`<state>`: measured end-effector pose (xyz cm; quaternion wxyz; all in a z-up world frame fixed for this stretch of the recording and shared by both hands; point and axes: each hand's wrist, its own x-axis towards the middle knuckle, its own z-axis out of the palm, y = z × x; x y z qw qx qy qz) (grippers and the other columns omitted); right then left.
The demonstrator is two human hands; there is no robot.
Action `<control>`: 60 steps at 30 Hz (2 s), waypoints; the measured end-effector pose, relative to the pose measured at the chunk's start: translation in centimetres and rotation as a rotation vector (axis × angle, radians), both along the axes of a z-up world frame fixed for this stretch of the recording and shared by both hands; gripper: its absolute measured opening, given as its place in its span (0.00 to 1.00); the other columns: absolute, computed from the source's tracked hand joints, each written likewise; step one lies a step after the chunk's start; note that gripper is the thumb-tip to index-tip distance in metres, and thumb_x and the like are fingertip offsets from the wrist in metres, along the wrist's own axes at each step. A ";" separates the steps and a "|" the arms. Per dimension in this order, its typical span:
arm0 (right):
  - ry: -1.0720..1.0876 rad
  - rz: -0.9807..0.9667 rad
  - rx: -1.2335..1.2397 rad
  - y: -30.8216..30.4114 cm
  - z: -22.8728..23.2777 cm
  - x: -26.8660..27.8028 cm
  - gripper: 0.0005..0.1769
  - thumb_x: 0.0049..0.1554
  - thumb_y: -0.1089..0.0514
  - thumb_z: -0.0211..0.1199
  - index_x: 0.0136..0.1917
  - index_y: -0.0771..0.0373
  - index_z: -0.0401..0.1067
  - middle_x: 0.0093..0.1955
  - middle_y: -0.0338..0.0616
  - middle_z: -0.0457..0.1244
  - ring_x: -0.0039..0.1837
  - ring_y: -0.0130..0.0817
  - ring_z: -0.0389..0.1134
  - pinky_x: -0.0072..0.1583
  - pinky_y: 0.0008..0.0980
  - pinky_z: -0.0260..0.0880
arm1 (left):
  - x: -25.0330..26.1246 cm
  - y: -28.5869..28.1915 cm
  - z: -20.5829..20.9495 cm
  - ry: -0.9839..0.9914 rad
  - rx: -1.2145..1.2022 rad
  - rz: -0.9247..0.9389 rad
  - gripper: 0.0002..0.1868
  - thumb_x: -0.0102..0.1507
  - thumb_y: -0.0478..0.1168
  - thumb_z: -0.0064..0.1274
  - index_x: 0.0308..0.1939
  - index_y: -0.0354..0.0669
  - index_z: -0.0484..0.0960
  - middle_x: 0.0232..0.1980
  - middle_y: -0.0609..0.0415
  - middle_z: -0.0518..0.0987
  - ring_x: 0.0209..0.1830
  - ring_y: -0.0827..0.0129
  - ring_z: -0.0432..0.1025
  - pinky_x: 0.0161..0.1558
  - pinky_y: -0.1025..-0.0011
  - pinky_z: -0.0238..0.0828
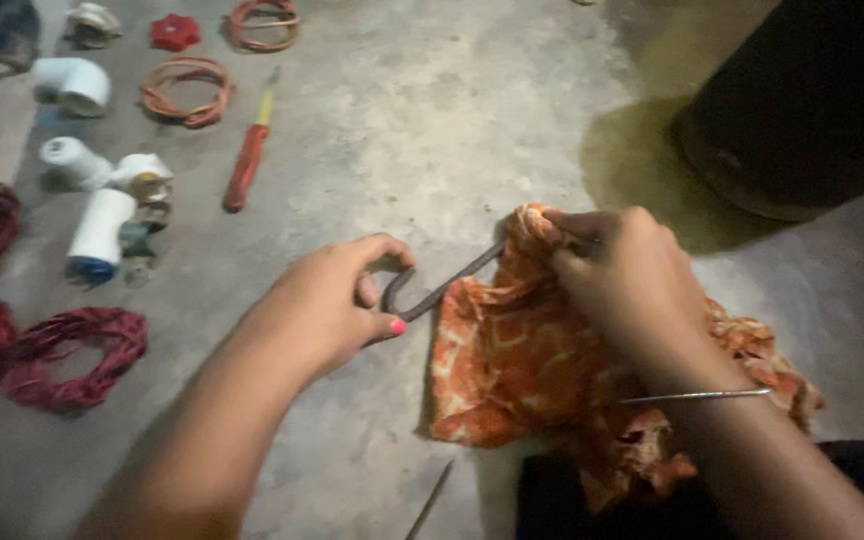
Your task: The person sits on the floor and cleans various electrical components using a patterned cloth. They wipe a metal hook, a white PVC elbow pipe, and a small white plastic part, handling each item individually.
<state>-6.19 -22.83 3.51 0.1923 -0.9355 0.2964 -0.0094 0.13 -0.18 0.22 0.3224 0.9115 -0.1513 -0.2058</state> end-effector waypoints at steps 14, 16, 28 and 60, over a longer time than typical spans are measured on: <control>0.014 0.157 -0.258 2.2 -0.2 -1.0 0.18 0.52 0.48 0.66 0.45 0.65 0.75 0.44 0.63 0.69 0.48 0.62 0.71 0.49 0.57 0.71 | -0.5 -0.1 0.3 -0.006 0.011 0.028 0.27 0.50 0.40 0.73 0.52 0.61 0.81 0.27 0.57 0.76 0.27 0.67 0.71 0.33 0.64 0.69; -0.051 0.230 -0.297 3.4 -0.3 -1.5 0.14 0.52 0.50 0.65 0.44 0.63 0.74 0.42 0.60 0.69 0.45 0.61 0.71 0.47 0.58 0.70 | -0.4 0.0 -0.1 -0.033 -0.039 0.020 0.29 0.48 0.37 0.72 0.52 0.60 0.82 0.27 0.58 0.77 0.27 0.68 0.72 0.33 0.66 0.70; -0.138 0.089 -0.110 1.1 0.8 -0.6 0.21 0.53 0.48 0.67 0.56 0.58 0.73 0.51 0.58 0.70 0.54 0.57 0.71 0.52 0.52 0.70 | -0.1 0.0 -0.7 -0.006 -0.059 0.027 0.30 0.46 0.36 0.72 0.51 0.60 0.82 0.27 0.58 0.77 0.27 0.67 0.72 0.33 0.65 0.71; -0.049 0.081 -0.056 0.7 -0.5 -0.2 0.18 0.50 0.52 0.69 0.52 0.59 0.74 0.48 0.54 0.71 0.52 0.53 0.72 0.52 0.49 0.70 | -0.1 0.0 -0.4 0.019 -0.061 0.056 0.31 0.46 0.34 0.72 0.52 0.62 0.83 0.27 0.58 0.76 0.27 0.68 0.71 0.32 0.65 0.71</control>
